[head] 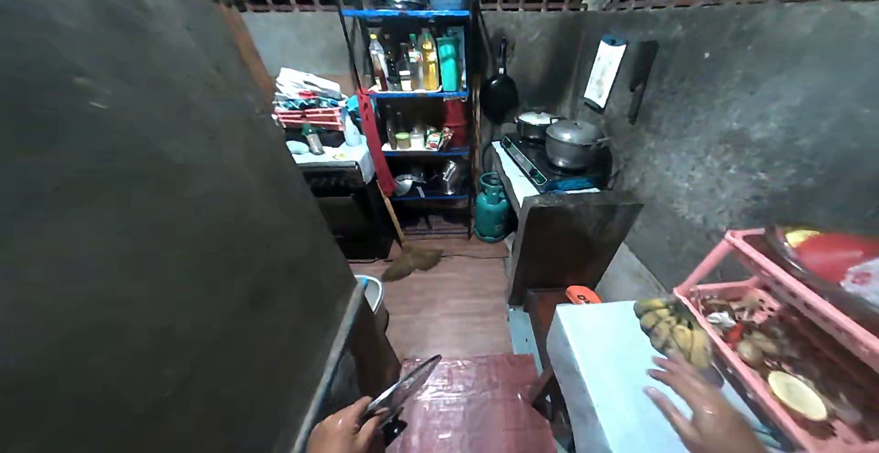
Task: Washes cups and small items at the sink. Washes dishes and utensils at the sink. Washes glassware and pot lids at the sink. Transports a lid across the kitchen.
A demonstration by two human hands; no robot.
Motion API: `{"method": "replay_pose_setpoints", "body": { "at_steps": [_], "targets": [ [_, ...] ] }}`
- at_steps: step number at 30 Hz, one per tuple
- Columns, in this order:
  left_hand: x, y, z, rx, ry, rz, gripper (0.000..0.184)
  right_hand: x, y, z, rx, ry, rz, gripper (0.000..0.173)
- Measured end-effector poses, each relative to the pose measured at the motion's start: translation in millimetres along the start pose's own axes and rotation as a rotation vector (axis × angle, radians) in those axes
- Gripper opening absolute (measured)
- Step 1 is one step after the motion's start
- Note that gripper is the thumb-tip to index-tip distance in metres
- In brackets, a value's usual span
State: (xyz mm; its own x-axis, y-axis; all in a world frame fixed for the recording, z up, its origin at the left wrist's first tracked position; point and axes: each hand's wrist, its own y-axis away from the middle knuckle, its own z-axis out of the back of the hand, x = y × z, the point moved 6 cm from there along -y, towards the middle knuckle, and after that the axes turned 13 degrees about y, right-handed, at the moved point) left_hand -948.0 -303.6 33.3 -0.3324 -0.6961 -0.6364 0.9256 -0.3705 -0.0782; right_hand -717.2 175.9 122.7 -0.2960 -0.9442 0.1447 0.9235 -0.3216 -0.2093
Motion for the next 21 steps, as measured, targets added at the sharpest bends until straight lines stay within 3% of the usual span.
{"method": "replay_pose_setpoints", "body": {
  "at_steps": [3, 6, 8, 10, 13, 21],
  "targets": [
    [-8.3, -73.8, 0.6, -0.024, 0.054, -0.143, 0.023, 64.7, -70.0, -54.4, -0.008, -0.307, 0.088, 0.032],
    [-29.6, -142.0, -5.0, -0.071, 0.101, -0.326, 0.021, 125.8, -128.0, -138.0, 0.185, -0.745, 0.106, 0.030],
    [-48.3, -184.4, -12.5, -0.091, 0.128, -0.445, 0.024, 153.9, -165.2, -193.8, 0.407, -0.989, 0.008, 0.034],
    [-66.7, -224.5, -21.1, -0.091, 0.184, -0.537, 0.025, 172.6, -203.2, -233.8, 0.617, -1.187, -0.209, 0.041],
    [-85.8, -290.5, -38.9, -0.071, 0.320, -0.625, 0.028, 180.9, -271.0, -257.2, 0.669, -1.426, -0.460, 0.050],
    [-104.8, -462.4, -83.7, 0.080, 0.536, -0.576, 0.021, 133.0, -431.2, -273.0, 0.523, -1.737, -0.726, 0.030]
  ]
}}
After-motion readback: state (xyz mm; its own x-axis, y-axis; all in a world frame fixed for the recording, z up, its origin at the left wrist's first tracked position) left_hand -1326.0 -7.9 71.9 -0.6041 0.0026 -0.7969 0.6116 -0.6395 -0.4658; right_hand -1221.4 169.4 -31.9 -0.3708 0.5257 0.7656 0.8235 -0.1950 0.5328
